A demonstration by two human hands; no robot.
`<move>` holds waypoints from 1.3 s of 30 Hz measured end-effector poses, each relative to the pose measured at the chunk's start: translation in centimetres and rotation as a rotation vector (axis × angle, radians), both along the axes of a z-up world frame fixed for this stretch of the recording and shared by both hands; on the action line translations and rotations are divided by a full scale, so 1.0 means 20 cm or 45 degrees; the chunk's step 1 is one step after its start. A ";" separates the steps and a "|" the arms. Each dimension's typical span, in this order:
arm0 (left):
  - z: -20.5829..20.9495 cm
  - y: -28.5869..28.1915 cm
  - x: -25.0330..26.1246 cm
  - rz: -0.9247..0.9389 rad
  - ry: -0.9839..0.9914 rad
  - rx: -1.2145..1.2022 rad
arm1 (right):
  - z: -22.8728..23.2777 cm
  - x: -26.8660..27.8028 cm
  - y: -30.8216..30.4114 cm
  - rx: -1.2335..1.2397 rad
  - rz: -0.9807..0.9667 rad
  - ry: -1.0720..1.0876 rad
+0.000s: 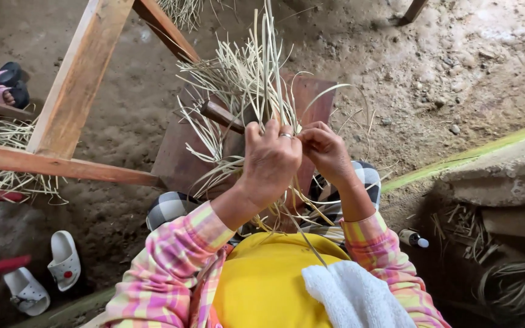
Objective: Weaving a straw hat by hand using dried plant fibers around a wooden mold in a workshop environment.
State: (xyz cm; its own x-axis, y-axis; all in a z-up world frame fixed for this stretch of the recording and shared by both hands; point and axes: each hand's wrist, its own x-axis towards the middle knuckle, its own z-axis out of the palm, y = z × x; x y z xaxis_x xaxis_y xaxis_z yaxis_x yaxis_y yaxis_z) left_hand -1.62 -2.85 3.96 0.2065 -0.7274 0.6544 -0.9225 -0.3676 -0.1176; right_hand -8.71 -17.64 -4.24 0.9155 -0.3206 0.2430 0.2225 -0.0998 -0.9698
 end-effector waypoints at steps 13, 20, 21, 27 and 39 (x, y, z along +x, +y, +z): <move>-0.05 -0.08 0.02 0.033 -0.084 0.039 | -0.04 0.02 -0.04 -0.349 -0.028 0.007; 0.17 0.11 0.06 0.198 0.067 0.253 | -0.06 0.02 -0.04 -0.384 -0.003 0.036; 0.24 0.15 0.07 0.232 0.075 0.248 | -0.06 0.02 -0.04 -0.413 -0.012 0.038; 0.34 0.48 0.35 0.420 -0.229 0.169 | -0.07 0.03 -0.05 -0.321 0.039 0.067; 0.09 0.29 0.02 0.200 0.403 0.323 | -0.02 0.03 -0.03 -0.254 0.097 0.084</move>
State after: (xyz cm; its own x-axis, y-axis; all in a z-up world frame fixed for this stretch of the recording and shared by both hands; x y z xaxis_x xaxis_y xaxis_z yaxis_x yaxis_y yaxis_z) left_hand -1.30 3.04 5.78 0.4896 -0.8007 0.3453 -0.8626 -0.5026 0.0576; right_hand -8.07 -18.28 -4.62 0.9512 -0.2016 0.2338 0.1737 -0.2768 -0.9451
